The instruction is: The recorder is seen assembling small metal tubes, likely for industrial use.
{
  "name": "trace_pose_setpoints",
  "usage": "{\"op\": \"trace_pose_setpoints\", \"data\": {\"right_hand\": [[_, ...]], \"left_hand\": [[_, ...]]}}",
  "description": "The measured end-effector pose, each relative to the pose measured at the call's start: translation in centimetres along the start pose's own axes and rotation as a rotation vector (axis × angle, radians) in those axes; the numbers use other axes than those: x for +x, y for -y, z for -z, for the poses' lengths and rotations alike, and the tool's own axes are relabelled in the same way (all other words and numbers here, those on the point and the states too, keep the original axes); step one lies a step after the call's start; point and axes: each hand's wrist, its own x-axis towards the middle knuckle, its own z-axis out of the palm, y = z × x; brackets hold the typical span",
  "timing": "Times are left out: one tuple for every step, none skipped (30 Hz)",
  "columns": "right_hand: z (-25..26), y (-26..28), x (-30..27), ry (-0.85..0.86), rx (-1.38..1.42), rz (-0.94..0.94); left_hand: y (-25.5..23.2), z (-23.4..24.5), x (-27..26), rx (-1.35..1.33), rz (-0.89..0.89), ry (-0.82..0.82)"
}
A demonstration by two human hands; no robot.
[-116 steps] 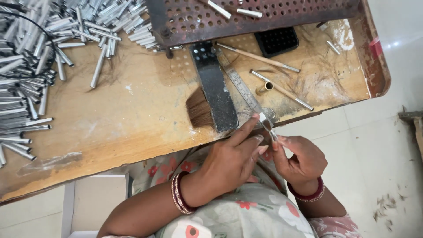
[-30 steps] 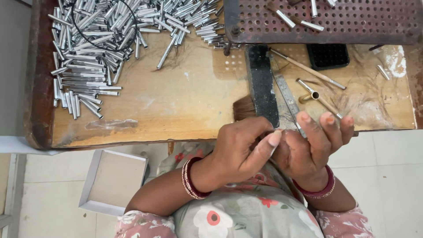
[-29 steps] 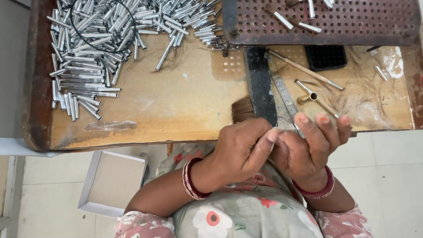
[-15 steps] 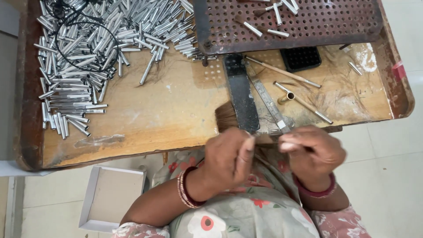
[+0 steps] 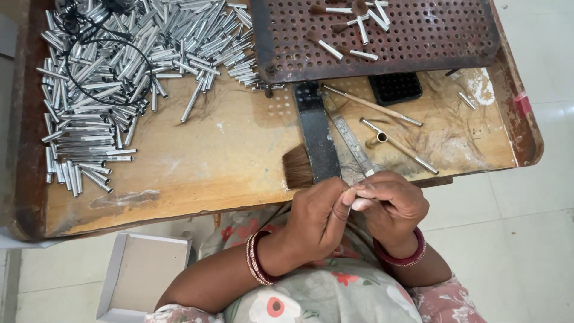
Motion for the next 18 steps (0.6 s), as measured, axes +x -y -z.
{"op": "trace_pose_setpoints", "data": {"right_hand": [[-0.1, -0.3, 0.1, -0.001, 0.002, 0.003], [0.0, -0.6, 0.1, -0.120, 0.018, -0.018], [0.0, -1.0, 0.1, -0.240, 0.034, -0.036], [1.0, -1.6, 0.8, -0.243, 0.027, -0.037], [2.0, -2.2, 1.4, -0.244, -0.023, -0.125], [3.0, -2.7, 1.8, -0.245, -0.074, -0.218], [3.3, -3.1, 2.1, -0.250, -0.083, -0.224], [3.6, -3.6, 2.6, -0.205, -0.097, -0.251], [3.9, -4.0, 3.1, -0.160, -0.110, -0.279], [4.0, -3.9, 3.4, -0.159, -0.115, -0.271], [4.0, -3.8, 3.8, -0.120, -0.211, -0.302], [4.0, -3.7, 4.0, -0.080, -0.303, -0.338], [4.0, -3.5, 4.3, -0.079, -0.306, -0.335], [4.0, -3.4, 4.6, -0.062, -0.322, -0.302], [4.0, -3.3, 4.8, -0.045, -0.338, -0.268], [4.1, -2.9, 5.4, -0.044, -0.338, -0.271], [4.2, -2.6, 6.0, 0.024, -0.404, -0.254], [4.3, -2.2, 6.4, 0.090, -0.470, -0.242]], "left_hand": [[0.1, 0.2, 0.2, 0.003, -0.002, 0.000], [0.3, 0.4, 0.3, 0.046, -0.008, -0.027], [0.5, 0.5, 0.5, 0.089, -0.014, -0.055], [0.4, 0.7, 1.4, 0.082, -0.015, -0.051], [0.4, 0.9, 2.4, 0.203, 0.012, -0.066], [0.2, 1.1, 3.2, 0.322, 0.043, -0.078], [-0.1, 1.0, 4.4, 0.314, 0.046, -0.071], [-0.4, 0.8, 5.7, 0.380, -0.083, -0.080], [-0.7, 0.7, 7.1, 0.445, -0.212, -0.088], [0.5, -0.2, 7.4, 0.441, -0.218, -0.093], [1.8, -1.0, 7.7, 0.518, -0.235, -0.043], [3.0, -1.9, 8.0, 0.597, -0.246, 0.009], [3.7, -2.4, 8.2, 0.595, -0.248, 0.007], [4.4, -3.0, 8.3, 0.657, -0.167, 0.107], [5.2, -3.6, 8.4, 0.717, -0.086, 0.209], [5.4, -3.7, 8.5, 0.717, -0.084, 0.210], [5.6, -3.8, 8.6, 0.708, -0.064, 0.244], [5.8, -3.9, 8.6, 0.697, -0.042, 0.283]]}}
